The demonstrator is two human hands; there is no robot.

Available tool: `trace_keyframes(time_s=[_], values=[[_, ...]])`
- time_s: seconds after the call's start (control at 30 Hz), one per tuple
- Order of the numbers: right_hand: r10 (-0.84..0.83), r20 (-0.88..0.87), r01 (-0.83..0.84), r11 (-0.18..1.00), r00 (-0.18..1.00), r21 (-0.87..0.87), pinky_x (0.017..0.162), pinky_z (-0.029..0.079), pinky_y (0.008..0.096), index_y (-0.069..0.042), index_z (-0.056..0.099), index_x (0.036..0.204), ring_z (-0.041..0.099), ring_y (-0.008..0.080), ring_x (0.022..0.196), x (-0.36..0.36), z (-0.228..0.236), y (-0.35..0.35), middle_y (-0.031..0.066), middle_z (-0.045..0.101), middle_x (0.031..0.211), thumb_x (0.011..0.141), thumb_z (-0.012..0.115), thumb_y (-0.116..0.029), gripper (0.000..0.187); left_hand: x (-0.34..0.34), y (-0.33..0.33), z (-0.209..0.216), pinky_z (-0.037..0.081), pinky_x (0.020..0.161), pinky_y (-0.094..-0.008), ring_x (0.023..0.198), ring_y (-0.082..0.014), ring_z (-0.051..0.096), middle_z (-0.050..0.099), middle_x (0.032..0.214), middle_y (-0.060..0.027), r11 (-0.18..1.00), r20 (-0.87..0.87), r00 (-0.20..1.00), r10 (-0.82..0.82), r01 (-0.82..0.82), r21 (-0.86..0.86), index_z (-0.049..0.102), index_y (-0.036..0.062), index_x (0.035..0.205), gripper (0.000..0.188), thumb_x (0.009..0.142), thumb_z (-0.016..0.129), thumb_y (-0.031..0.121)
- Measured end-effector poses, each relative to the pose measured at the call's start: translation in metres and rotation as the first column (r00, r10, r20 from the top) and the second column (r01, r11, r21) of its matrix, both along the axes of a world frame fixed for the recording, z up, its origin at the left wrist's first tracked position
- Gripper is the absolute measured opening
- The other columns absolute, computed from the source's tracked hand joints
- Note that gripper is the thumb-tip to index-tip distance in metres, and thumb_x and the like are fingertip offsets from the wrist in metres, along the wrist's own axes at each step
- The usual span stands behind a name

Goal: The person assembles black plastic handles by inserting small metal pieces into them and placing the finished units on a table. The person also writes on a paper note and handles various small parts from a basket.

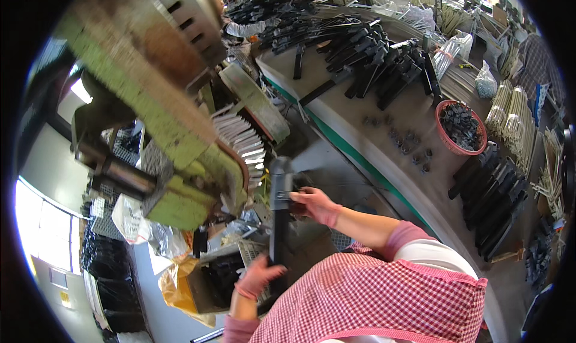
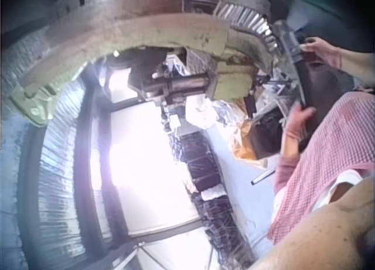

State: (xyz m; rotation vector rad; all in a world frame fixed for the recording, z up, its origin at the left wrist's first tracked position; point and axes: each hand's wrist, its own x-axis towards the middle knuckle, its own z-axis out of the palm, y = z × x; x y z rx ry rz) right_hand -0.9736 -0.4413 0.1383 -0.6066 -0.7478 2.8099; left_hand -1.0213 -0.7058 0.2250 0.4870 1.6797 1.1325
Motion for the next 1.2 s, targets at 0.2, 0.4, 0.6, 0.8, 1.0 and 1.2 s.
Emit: trace_keyframes(time_s=[0.2, 0.4, 0.6, 0.8, 1.0, 1.2], values=[[0.127, -0.076, -0.140, 0.973, 0.989, -0.186, 0.081, 0.058, 0.0438, -0.008, 0.049, 0.095, 0.068, 0.0252, 0.084, 0.051, -0.054, 0.067, 0.0108, 0.067, 0.101, 0.088, 0.074, -0.013, 0.027, 0.045, 0.106, -0.078, 0.049, 0.077, -0.0260, 0.088, -0.0105, 0.057, 0.063, 0.102, -0.0061, 0.999, 0.122, 0.992, 0.038, -0.037, -0.013, 0.050, -0.0047, 0.127, 0.049, 0.093, 0.070, 0.024], [-0.291, 0.291, 0.305, 0.952, 0.912, -0.006, 0.058, 0.057, 0.0522, -0.003, 0.038, 0.102, 0.062, 0.0309, 0.064, 0.046, -0.084, 0.202, 0.0146, 0.057, 0.075, 0.083, 0.058, 0.012, 0.031, 0.048, 0.192, -0.098, 0.049, 0.074, -0.0233, 0.083, -0.0091, 0.060, 0.064, 0.100, -0.0065, 0.994, -0.130, 0.987, 0.098, -0.103, -0.028, 0.059, -0.0004, 0.121, 0.026, 0.101, 0.058, 0.016], [-0.566, -0.287, 0.618, 0.569, 0.773, 0.543, 0.060, 0.042, 0.0267, -0.005, 0.056, 0.088, 0.047, 0.0073, 0.067, -0.092, -0.020, 0.467, -0.0036, 0.053, 0.076, 0.089, 0.068, -0.007, 0.012, 0.076, 0.201, -0.154, 0.053, 0.085, -0.0266, 0.098, -0.0135, 0.066, 0.067, 0.112, -0.0118, 0.948, -0.059, 0.958, 0.280, -0.286, -0.140, 0.056, -0.0009, 0.123, 0.031, 0.098, 0.063, 0.016], [-0.624, -0.297, 0.347, -0.043, 0.723, 0.937, 0.089, 0.050, 0.0349, -0.001, 0.064, 0.109, 0.063, 0.0258, 0.104, -0.111, -0.006, 0.465, 0.0150, 0.063, 0.113, 0.084, 0.069, -0.012, 0.028, 0.079, 0.192, -0.175, 0.048, 0.094, -0.0289, 0.109, -0.0182, 0.061, 0.065, 0.117, -0.0118, 0.953, -0.119, 0.993, -0.010, -0.026, -0.302, 0.054, 0.0011, 0.129, 0.038, 0.098, 0.061, 0.023], [-0.872, 0.011, 0.016, 0.022, 0.489, 1.000, 0.096, 0.048, 0.0413, -0.005, 0.063, 0.102, 0.059, 0.0347, 0.108, 0.099, -0.109, 0.369, 0.0165, 0.061, 0.110, 0.076, 0.065, -0.007, 0.026, 0.043, 0.201, -0.137, 0.046, 0.096, -0.0318, 0.109, -0.0205, 0.061, 0.065, 0.118, -0.0125, 0.916, -0.181, 0.972, -0.149, 0.067, -0.395, 0.055, 0.0010, 0.127, 0.045, 0.094, 0.065, 0.030], [-0.975, 0.010, -0.449, 0.111, -0.223, 0.887, 0.087, 0.049, 0.0422, -0.003, 0.061, 0.101, 0.062, 0.0329, 0.098, 0.327, -0.116, 0.329, 0.0157, 0.064, 0.102, 0.071, 0.065, -0.014, 0.032, 0.035, 0.220, -0.127, 0.048, 0.095, -0.0320, 0.112, -0.0206, 0.061, 0.065, 0.120, -0.0147, 0.894, -0.208, 0.921, -0.330, 0.234, -0.381, 0.056, 0.0031, 0.128, 0.044, 0.094, 0.064, 0.030]])
